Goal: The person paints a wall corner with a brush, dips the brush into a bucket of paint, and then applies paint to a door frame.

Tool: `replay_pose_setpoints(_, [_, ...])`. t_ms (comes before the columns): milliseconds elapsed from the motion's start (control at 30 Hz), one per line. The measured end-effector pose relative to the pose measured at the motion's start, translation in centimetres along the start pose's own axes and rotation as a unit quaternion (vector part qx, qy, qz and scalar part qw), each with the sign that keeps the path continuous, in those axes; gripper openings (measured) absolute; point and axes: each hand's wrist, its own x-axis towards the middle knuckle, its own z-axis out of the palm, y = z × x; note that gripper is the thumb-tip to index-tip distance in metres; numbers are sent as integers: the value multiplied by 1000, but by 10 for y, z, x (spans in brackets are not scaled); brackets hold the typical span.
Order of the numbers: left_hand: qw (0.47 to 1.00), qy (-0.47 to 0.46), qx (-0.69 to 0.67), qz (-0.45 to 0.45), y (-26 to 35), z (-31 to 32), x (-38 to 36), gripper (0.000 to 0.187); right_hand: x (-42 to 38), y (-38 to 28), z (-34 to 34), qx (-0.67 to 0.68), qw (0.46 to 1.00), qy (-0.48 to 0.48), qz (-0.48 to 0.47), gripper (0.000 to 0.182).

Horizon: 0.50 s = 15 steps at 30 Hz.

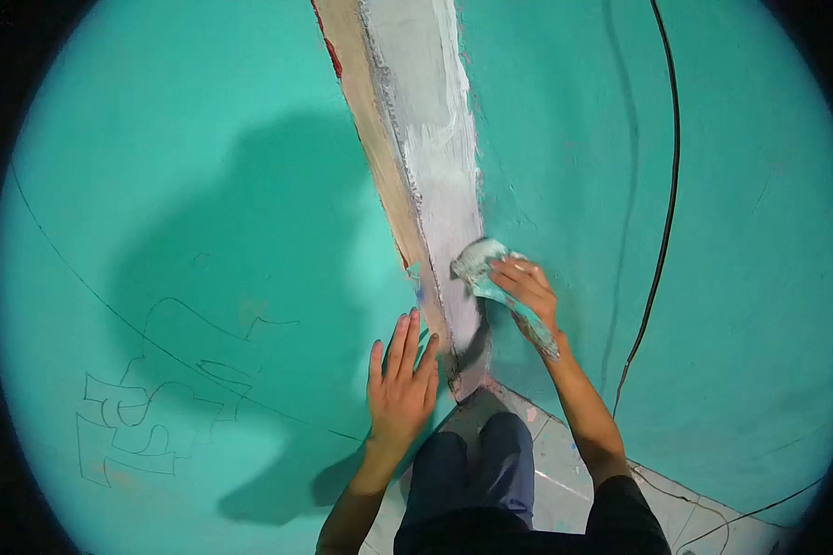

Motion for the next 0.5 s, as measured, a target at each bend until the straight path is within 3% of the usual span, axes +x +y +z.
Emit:
replay_pose_setpoints(133, [1000, -7, -11, -1, -1, -2, 1, 35, -30, 9, 26, 24, 999, 29, 2, 37])
replay_pose_setpoints(200, [1000, -13, -14, -2, -2, -4, 0, 35, -85, 23, 42, 44, 999, 2, 28, 38])
replay_pose_setpoints(267, [999, -6, -42, 7, -1, -5, 1, 35, -121, 31, 44, 64, 987, -102, 108, 40])
replay_pose_setpoints(400, [997, 4, -83, 5, 0, -17, 13, 36, -83, 16, 16, 94, 985, -106, 103, 42])
replay_pose_setpoints(500, [998, 17, -65, 12, 3, -37, 33, 37, 5, -4, -9, 86, 994, -64, 24, 42])
